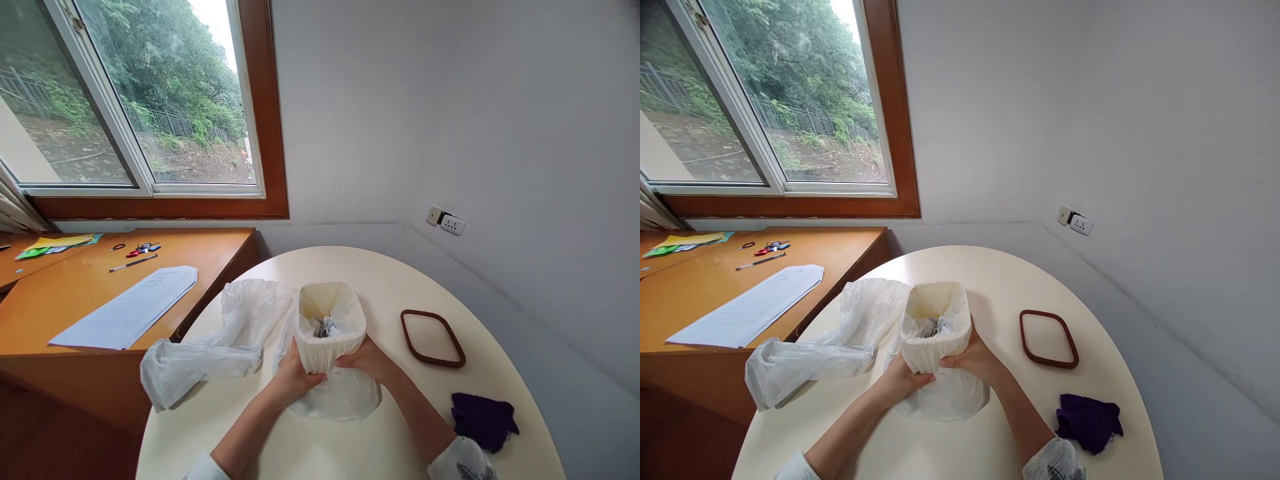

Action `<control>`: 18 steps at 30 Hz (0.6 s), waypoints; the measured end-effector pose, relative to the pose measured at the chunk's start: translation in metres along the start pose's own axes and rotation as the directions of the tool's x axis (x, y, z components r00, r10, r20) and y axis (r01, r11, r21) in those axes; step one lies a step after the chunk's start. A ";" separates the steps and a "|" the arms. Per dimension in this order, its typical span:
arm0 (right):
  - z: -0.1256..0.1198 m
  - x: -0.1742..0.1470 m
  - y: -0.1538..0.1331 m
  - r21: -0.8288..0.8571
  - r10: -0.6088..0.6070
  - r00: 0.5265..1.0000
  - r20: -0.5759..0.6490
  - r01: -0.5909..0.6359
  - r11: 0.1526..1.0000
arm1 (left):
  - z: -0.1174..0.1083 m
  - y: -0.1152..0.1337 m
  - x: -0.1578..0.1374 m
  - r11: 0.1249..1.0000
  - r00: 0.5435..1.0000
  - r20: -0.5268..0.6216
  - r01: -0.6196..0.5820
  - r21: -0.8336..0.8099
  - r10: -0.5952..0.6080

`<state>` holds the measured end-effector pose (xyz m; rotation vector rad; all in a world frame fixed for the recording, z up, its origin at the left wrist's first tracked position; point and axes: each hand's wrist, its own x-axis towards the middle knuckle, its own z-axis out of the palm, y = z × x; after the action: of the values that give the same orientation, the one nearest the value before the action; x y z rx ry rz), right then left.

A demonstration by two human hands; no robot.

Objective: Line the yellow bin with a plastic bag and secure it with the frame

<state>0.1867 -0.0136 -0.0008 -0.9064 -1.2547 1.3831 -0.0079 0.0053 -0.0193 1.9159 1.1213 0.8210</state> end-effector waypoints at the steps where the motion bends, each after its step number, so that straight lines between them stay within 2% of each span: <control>1: 0.000 0.000 0.002 -0.023 0.011 1.000 0.001 -0.011 1.000 | 0.000 0.000 0.000 1.000 1.000 0.020 -0.012 0.029 0.012; 6: -0.004 -0.003 0.004 -0.150 0.058 0.998 0.033 -0.052 0.987 | -0.010 0.009 -0.004 0.989 0.993 0.100 -0.069 0.129 0.056; 9: -0.018 -0.009 -0.004 -0.206 0.064 0.993 0.096 -0.043 0.978 | -0.035 0.025 -0.014 0.990 0.978 0.203 -0.075 0.116 0.050; 11: -0.032 -0.015 -0.015 -0.190 0.034 0.993 0.113 -0.012 0.982 | -0.058 0.036 -0.021 0.993 0.958 0.284 -0.056 0.100 0.025; 12: -0.040 -0.017 -0.022 -0.168 0.014 0.994 0.107 0.004 0.986 | -0.068 0.041 -0.024 0.994 0.958 0.285 -0.021 0.111 -0.012; 13: -0.046 -0.018 -0.029 -0.138 -0.009 0.996 0.089 0.021 0.990 | -0.078 0.047 -0.025 0.993 0.974 0.224 0.020 0.119 -0.047; 15: -0.054 -0.017 -0.045 -0.075 -0.061 0.998 0.015 0.062 0.995 | -0.088 0.059 -0.024 0.996 0.998 0.049 0.035 0.079 -0.039; 18: -0.052 -0.007 -0.068 -0.071 -0.162 0.975 -0.153 0.153 0.986 | -0.081 0.078 -0.018 0.996 0.977 -0.204 -0.052 0.069 0.065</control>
<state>0.2506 -0.0128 0.0558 -0.9181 -1.2238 1.1323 -0.0490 -0.0139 0.0853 1.9578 1.2317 1.0473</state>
